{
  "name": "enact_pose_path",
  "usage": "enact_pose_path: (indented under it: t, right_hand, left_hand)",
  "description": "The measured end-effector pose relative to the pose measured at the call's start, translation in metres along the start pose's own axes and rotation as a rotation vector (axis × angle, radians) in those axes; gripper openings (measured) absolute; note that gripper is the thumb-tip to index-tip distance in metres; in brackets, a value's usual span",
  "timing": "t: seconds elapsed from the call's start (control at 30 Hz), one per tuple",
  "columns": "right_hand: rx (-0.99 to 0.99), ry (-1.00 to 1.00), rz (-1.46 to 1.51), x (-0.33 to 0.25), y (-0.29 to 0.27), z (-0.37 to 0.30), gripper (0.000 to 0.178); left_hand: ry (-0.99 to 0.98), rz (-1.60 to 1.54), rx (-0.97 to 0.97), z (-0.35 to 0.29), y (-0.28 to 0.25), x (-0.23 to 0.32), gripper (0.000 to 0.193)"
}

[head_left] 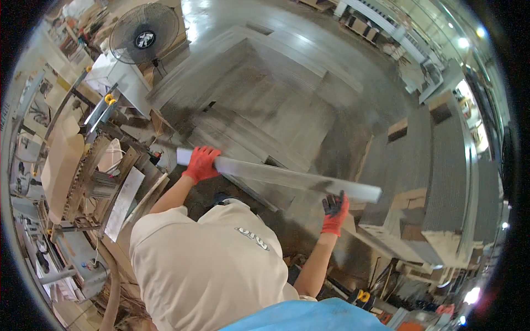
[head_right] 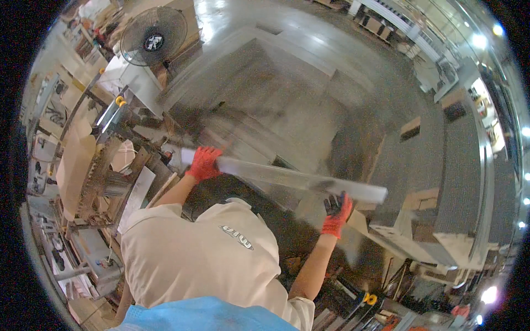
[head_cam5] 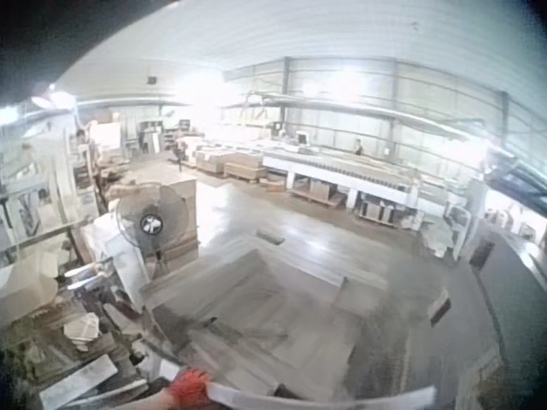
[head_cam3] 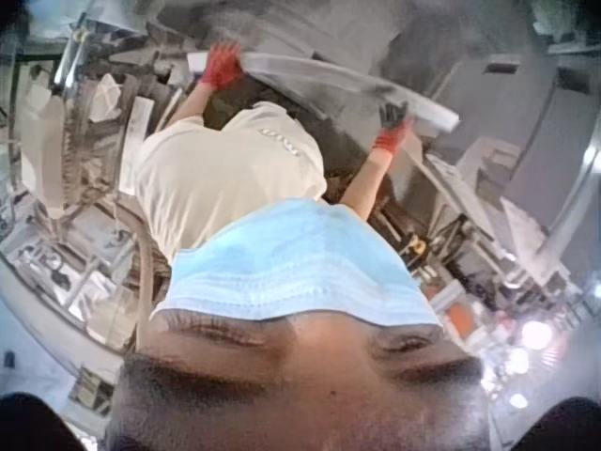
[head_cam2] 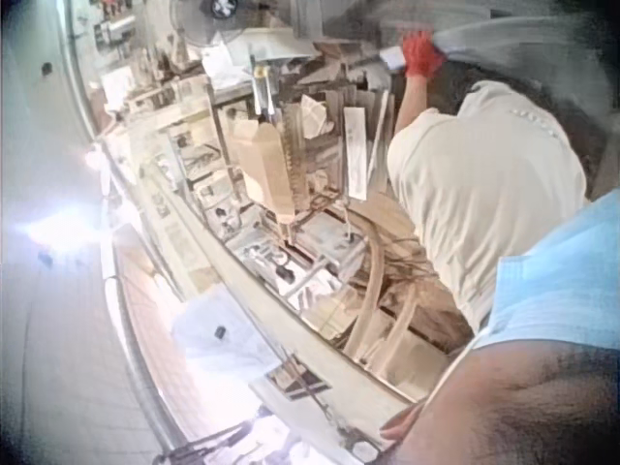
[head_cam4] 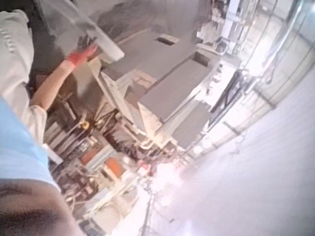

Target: The person repeatedly picks up long, thin wooden planks from a stack and places them onto a machine's feed table. After several cycles, the person moves to a large stack of planks and adjusts the alignment of the top pieces. The person then returns to the machine to continue feeding planks one by one.

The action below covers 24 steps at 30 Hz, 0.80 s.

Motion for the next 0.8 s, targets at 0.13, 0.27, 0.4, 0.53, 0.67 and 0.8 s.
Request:
enact_pose_path:
  t: [0.13,0.27,0.4,0.53,0.67,0.8]
  right_hand:
    - [-0.098,0.065,-0.293,0.067,0.122,0.008,0.033]
    - [-0.235,0.233,-0.348,0.205,0.166,0.001,0.028]
    - [-0.295,0.355,-0.785,0.275,0.147,-0.030,0.029]
    - [-0.200,0.487,-0.656,0.276,0.147,-0.073,0.028]
    - [-0.091,0.631,-0.650,0.290,0.102,-0.082,0.028]
    - [0.039,0.687,-0.835,0.266,0.111,-0.085,0.024]
  left_hand:
    - [-0.437,-0.145,-0.092,-0.047,0.051,-0.110,0.062]
    - [-0.704,-0.141,-0.021,-0.031,0.063,-0.189,0.064]
    - [-0.845,-0.117,0.053,0.022,0.086,-0.293,0.067]
    - [-0.891,-0.135,0.129,0.091,0.114,-0.400,0.068]
    - [-0.922,-0.109,0.103,0.141,0.131,-0.465,0.069]
    - [-1.024,-0.106,-0.017,0.159,0.162,-0.515,0.072]
Point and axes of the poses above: each hand's wrist, its own z-axis towards the middle knuckle, its own y-axis out of the palm, x = y × z, the point moved 10 cm from there along z, towards the middle knuckle, and after that the axes turned 7 degrees about -z, right-handed, at the moved point
